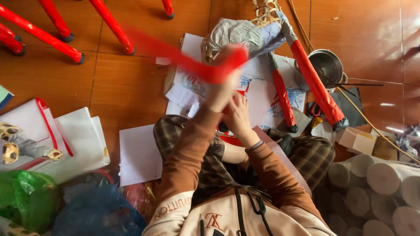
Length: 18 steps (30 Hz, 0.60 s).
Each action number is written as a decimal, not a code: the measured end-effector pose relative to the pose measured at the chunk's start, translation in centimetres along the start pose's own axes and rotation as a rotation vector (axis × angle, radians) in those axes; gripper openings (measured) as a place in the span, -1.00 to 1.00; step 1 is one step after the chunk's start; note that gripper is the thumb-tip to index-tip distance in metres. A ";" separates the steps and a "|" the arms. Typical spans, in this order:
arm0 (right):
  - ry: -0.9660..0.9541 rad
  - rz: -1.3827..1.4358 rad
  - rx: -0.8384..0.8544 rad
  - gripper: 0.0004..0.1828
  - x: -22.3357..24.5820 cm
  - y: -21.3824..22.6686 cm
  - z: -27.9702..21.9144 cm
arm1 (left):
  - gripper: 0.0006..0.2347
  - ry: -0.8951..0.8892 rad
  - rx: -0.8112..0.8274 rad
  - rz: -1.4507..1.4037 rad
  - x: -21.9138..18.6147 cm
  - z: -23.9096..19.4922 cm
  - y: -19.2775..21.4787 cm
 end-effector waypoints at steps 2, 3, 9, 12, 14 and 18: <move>-0.132 0.134 -0.040 -0.24 -3.2 -1.4 0.8 | -0.36 -0.187 0.202 0.038 -0.4 1.1 -5.3; -0.259 0.275 -0.082 -0.28 -5.1 -2.1 1.1 | -0.30 -0.378 0.402 0.081 -0.9 1.3 -8.2; -1.008 1.158 -0.375 -0.49 -12.0 -7.4 -3.0 | -0.33 -0.074 0.110 0.045 6.7 -4.8 1.4; -1.172 1.313 -0.332 -0.72 -9.2 -6.2 -1.7 | -0.18 0.886 -0.012 0.076 -3.3 -4.8 3.1; -1.208 1.318 -0.266 -0.72 -9.7 -7.3 -1.6 | -0.08 1.056 -0.009 -0.136 -0.2 -7.4 1.4; -1.213 1.391 -0.248 -0.70 -8.1 -5.0 -1.1 | -0.22 1.133 0.010 -0.395 1.6 -9.5 0.9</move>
Point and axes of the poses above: each hand's wrist, its own z-axis towards the middle knuckle, its own y-axis out of the back of the hand, x = y × z, the point moved 3 cm from there along z, towards the middle knuckle, and after that the axes turned 3 degrees about -y, right-handed, at the moved point
